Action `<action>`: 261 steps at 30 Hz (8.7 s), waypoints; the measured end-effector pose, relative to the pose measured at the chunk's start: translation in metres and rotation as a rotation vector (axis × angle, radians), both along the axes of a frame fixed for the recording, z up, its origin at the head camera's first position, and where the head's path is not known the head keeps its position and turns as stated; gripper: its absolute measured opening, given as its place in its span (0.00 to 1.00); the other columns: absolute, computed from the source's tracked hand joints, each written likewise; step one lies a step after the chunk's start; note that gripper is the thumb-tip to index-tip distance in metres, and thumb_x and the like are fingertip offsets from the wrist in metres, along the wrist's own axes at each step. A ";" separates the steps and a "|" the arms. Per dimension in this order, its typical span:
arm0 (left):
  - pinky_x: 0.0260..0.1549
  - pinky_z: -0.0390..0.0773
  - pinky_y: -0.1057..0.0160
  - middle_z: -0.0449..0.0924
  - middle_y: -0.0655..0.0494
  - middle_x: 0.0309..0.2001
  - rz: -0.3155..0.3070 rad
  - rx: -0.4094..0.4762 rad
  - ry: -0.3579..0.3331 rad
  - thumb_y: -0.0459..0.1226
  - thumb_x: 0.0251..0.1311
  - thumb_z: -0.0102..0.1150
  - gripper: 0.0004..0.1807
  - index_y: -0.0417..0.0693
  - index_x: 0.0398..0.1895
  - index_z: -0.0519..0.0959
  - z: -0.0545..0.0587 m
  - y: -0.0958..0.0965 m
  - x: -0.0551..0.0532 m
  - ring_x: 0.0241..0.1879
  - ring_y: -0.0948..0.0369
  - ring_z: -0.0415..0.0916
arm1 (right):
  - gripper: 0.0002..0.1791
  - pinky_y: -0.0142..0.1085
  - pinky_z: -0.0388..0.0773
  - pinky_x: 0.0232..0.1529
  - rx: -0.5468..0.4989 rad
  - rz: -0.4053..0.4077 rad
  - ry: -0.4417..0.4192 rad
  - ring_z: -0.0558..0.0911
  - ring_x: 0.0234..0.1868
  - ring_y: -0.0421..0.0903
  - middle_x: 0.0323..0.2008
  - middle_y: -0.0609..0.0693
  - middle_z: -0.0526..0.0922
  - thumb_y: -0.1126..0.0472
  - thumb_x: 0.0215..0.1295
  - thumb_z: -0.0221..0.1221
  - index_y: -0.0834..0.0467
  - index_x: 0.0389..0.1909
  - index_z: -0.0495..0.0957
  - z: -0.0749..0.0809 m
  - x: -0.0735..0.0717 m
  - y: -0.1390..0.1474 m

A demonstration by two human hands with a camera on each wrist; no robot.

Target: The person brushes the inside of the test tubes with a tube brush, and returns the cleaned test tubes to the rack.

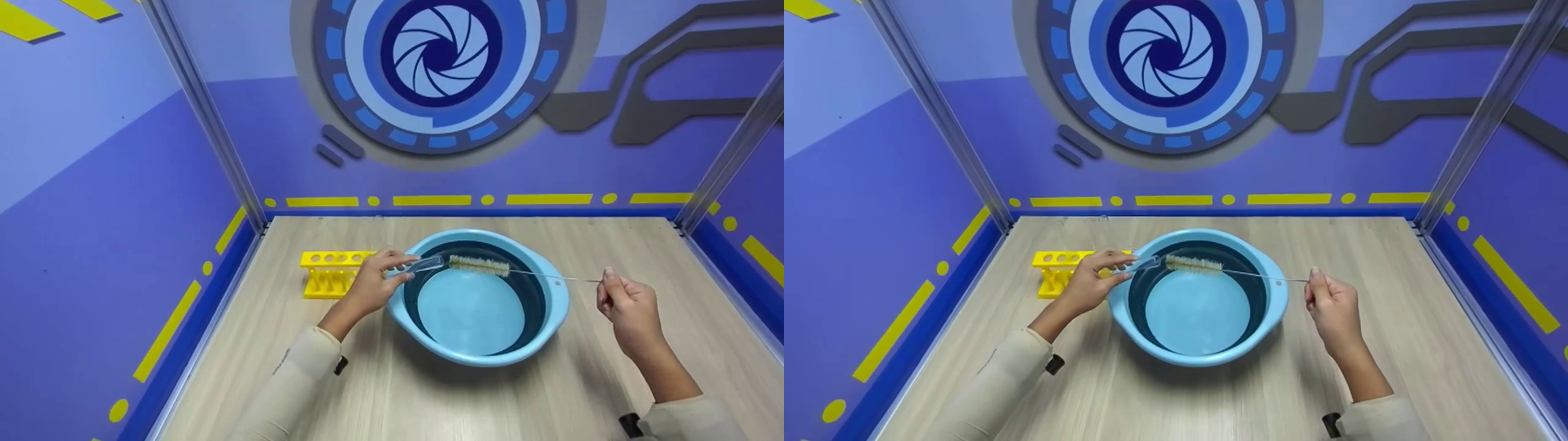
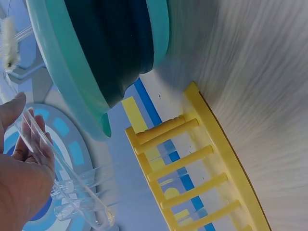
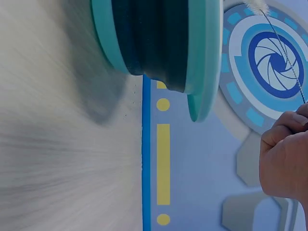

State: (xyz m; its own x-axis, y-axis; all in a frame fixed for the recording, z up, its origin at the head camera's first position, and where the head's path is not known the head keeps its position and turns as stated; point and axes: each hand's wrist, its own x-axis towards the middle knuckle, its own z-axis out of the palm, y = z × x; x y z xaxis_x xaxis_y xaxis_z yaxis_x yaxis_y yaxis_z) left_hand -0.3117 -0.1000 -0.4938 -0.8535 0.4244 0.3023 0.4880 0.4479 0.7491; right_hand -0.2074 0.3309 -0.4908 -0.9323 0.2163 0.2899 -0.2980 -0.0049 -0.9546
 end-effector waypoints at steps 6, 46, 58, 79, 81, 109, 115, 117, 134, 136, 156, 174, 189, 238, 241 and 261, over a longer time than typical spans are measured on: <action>0.59 0.82 0.58 0.84 0.57 0.57 -0.005 -0.011 0.006 0.38 0.74 0.65 0.20 0.67 0.65 0.85 0.001 0.002 0.002 0.55 0.56 0.78 | 0.31 0.44 0.45 0.22 -0.036 0.051 0.064 0.50 0.21 0.54 0.14 0.50 0.61 0.58 0.87 0.47 0.74 0.21 0.63 0.001 0.000 -0.002; 0.61 0.83 0.57 0.85 0.59 0.56 -0.281 -0.235 -0.011 0.43 0.76 0.62 0.20 0.60 0.68 0.83 0.012 0.003 0.000 0.53 0.61 0.76 | 0.25 0.24 0.60 0.16 0.684 -0.081 0.493 0.63 0.15 0.30 0.14 0.43 0.68 0.82 0.67 0.58 0.54 0.17 0.72 0.002 -0.008 -0.025; 0.55 0.81 0.65 0.85 0.60 0.53 -0.318 -0.268 0.034 0.48 0.78 0.59 0.20 0.59 0.68 0.83 0.012 0.012 -0.004 0.48 0.64 0.74 | 0.26 0.26 0.69 0.22 0.741 -0.042 0.816 0.68 0.19 0.36 0.15 0.47 0.71 0.55 0.82 0.57 0.58 0.18 0.74 -0.019 -0.024 -0.033; 0.58 0.83 0.67 0.84 0.59 0.51 -0.275 -0.129 0.094 0.45 0.76 0.63 0.15 0.55 0.61 0.85 -0.001 0.046 0.008 0.50 0.65 0.80 | 0.21 0.23 0.63 0.21 0.704 -0.039 0.579 0.66 0.19 0.32 0.15 0.45 0.69 0.83 0.60 0.63 0.57 0.18 0.74 -0.023 -0.016 -0.066; 0.56 0.83 0.67 0.84 0.59 0.49 -0.236 -0.107 0.135 0.43 0.75 0.65 0.14 0.55 0.59 0.86 -0.002 0.050 0.009 0.50 0.65 0.80 | 0.21 0.24 0.62 0.19 0.697 -0.077 0.500 0.65 0.19 0.31 0.15 0.42 0.69 0.80 0.66 0.63 0.55 0.18 0.74 -0.023 -0.013 -0.072; 0.64 0.76 0.57 0.86 0.58 0.47 -0.122 -0.044 0.365 0.38 0.69 0.71 0.09 0.55 0.50 0.89 0.000 0.073 0.009 0.55 0.59 0.79 | 0.29 0.30 0.56 0.17 0.572 -0.106 -0.032 0.63 0.13 0.38 0.12 0.44 0.64 0.53 0.86 0.51 0.57 0.18 0.77 -0.007 -0.004 -0.114; 0.62 0.77 0.59 0.87 0.60 0.47 -0.134 -0.075 0.350 0.39 0.69 0.71 0.10 0.56 0.51 0.89 0.001 0.073 0.009 0.54 0.60 0.80 | 0.25 0.28 0.59 0.18 0.667 -0.132 0.217 0.63 0.15 0.32 0.13 0.39 0.65 0.65 0.81 0.56 0.54 0.17 0.75 -0.017 -0.007 -0.116; 0.61 0.79 0.61 0.88 0.61 0.47 -0.137 -0.091 0.345 0.40 0.69 0.71 0.10 0.57 0.52 0.90 0.002 0.072 0.010 0.53 0.60 0.81 | 0.23 0.26 0.60 0.18 0.704 -0.133 0.333 0.63 0.16 0.30 0.14 0.39 0.67 0.71 0.76 0.59 0.54 0.17 0.75 -0.021 -0.009 -0.114; 0.51 0.80 0.67 0.89 0.60 0.50 -0.338 -0.284 0.245 0.47 0.73 0.65 0.18 0.59 0.62 0.87 0.030 0.060 0.011 0.50 0.61 0.81 | 0.27 0.25 0.70 0.21 0.938 -0.142 1.047 0.69 0.18 0.39 0.17 0.47 0.67 0.52 0.85 0.51 0.60 0.22 0.75 -0.024 -0.031 -0.087; 0.48 0.78 0.68 0.89 0.60 0.50 -0.374 -0.290 0.222 0.48 0.74 0.64 0.18 0.58 0.63 0.87 0.032 0.059 0.009 0.48 0.61 0.80 | 0.27 0.26 0.73 0.20 0.930 -0.136 1.106 0.70 0.18 0.40 0.17 0.48 0.70 0.53 0.85 0.52 0.61 0.22 0.76 -0.021 -0.031 -0.088; 0.34 0.75 0.72 0.87 0.54 0.37 -0.481 -0.214 -0.102 0.48 0.79 0.58 0.17 0.52 0.61 0.87 0.030 0.046 0.002 0.32 0.69 0.74 | 0.26 0.29 0.74 0.24 0.740 -0.026 1.019 0.72 0.19 0.41 0.18 0.48 0.71 0.54 0.85 0.52 0.61 0.23 0.77 -0.026 -0.033 -0.099; 0.31 0.71 0.72 0.83 0.54 0.33 -0.480 -0.135 -0.044 0.48 0.76 0.63 0.19 0.51 0.62 0.87 0.022 0.045 0.002 0.29 0.69 0.69 | 0.20 0.23 0.68 0.22 0.702 -0.004 0.856 0.70 0.18 0.38 0.17 0.46 0.72 0.65 0.80 0.57 0.58 0.22 0.75 -0.031 -0.028 -0.093; 0.45 0.83 0.69 0.90 0.59 0.43 -0.244 -0.196 0.445 0.47 0.70 0.68 0.18 0.58 0.61 0.88 0.011 0.050 0.008 0.41 0.61 0.82 | 0.30 0.28 0.56 0.16 0.455 0.031 -0.071 0.63 0.13 0.37 0.11 0.44 0.65 0.55 0.86 0.52 0.58 0.16 0.75 0.005 0.000 -0.103; 0.40 0.83 0.72 0.93 0.55 0.41 -0.302 -0.153 0.236 0.47 0.68 0.72 0.18 0.45 0.52 0.90 0.019 0.037 0.007 0.34 0.66 0.80 | 0.20 0.24 0.63 0.20 0.722 -0.140 0.692 0.66 0.18 0.35 0.15 0.45 0.69 0.73 0.69 0.63 0.56 0.17 0.74 -0.021 -0.009 -0.071; 0.43 0.85 0.71 0.92 0.55 0.42 -0.267 -0.154 0.288 0.47 0.67 0.73 0.16 0.46 0.50 0.90 0.017 0.037 0.008 0.37 0.63 0.83 | 0.22 0.24 0.61 0.18 0.692 -0.156 0.538 0.65 0.17 0.31 0.14 0.43 0.68 0.79 0.65 0.63 0.54 0.16 0.74 -0.016 -0.003 -0.073; 0.45 0.87 0.69 0.93 0.56 0.41 -0.208 -0.185 0.583 0.47 0.68 0.72 0.14 0.49 0.49 0.91 0.008 0.029 0.003 0.37 0.61 0.87 | 0.32 0.30 0.60 0.17 0.315 0.045 -0.213 0.63 0.15 0.37 0.12 0.45 0.64 0.54 0.86 0.51 0.73 0.22 0.71 0.022 0.014 -0.073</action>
